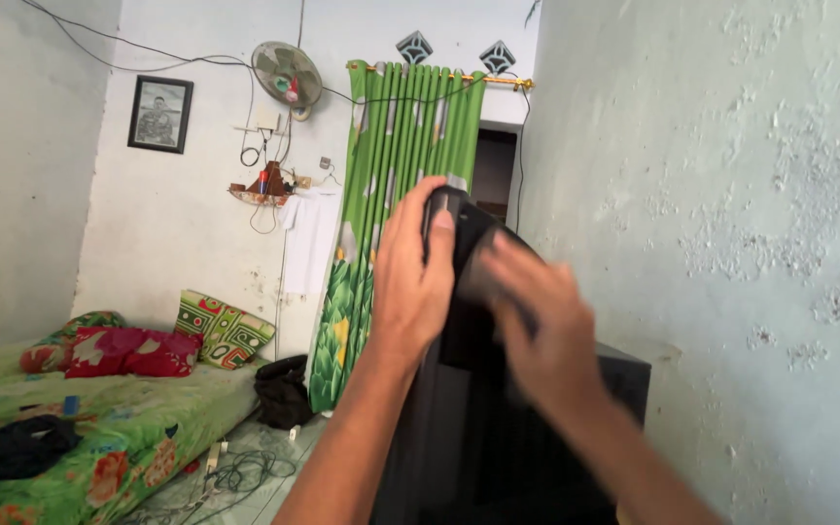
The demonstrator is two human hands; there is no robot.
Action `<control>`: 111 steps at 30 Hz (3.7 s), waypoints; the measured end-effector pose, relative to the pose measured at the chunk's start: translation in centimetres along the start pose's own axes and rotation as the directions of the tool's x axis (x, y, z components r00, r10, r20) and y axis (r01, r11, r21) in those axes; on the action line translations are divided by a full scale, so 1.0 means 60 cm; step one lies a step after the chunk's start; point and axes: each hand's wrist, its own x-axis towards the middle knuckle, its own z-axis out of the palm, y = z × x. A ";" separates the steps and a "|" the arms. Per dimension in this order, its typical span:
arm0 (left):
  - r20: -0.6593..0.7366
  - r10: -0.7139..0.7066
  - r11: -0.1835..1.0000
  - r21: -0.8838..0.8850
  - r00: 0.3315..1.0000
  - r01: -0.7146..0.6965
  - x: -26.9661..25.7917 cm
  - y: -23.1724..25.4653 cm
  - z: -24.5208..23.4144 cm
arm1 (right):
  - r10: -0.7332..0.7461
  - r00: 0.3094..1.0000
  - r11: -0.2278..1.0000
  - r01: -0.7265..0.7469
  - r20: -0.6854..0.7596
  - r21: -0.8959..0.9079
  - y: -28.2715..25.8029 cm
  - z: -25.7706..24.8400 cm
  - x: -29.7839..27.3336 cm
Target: The person wipes the back and side surfaces of a television with a cloth, then sprays a cleaning solution from a spray bottle and continues wiping. The person repeats spraying and wiping across different areas of the television casing.
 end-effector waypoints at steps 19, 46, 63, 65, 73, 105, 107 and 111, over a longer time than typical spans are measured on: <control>0.040 0.012 0.987 0.158 0.999 -0.019 -0.007 0.000 -0.006 | 0.318 0.944 0.939 -0.326 -0.087 -0.108 -0.035 -0.001 -0.162; -0.002 0.006 0.955 0.298 1.000 -0.005 -0.012 0.008 -0.005 | 0.154 0.963 0.968 -0.191 0.221 0.161 -0.063 -0.035 -0.060; -0.005 0.067 0.964 0.259 0.998 -0.064 -0.010 0.005 -0.005 | -0.019 0.875 0.992 -0.045 0.483 0.121 -0.062 -0.070 -0.022; -0.012 0.065 0.962 0.266 0.998 -0.060 -0.010 0.008 -0.003 | -0.006 0.841 0.998 -0.031 0.541 0.058 -0.042 -0.084 -0.004; -0.014 0.055 0.963 0.264 0.998 -0.049 -0.011 0.011 -0.006 | 0.005 0.869 0.986 -0.087 0.495 0.142 -0.057 -0.068 -0.019; 0.106 -0.034 0.971 0.239 0.994 0.007 -0.018 0.024 -0.018 | 0.273 0.957 0.951 -0.283 -0.092 -0.125 0.030 -0.042 -0.195; 0.149 -0.048 0.980 0.198 0.988 0.018 -0.032 0.032 -0.024 | 0.634 0.753 0.761 -0.648 -0.178 -0.032 0.071 -0.058 -0.178; 0.174 -0.200 0.970 0.177 0.964 0.169 -0.071 0.051 -0.030 | 0.542 0.831 0.834 -0.550 -0.123 -0.043 0.083 -0.067 -0.170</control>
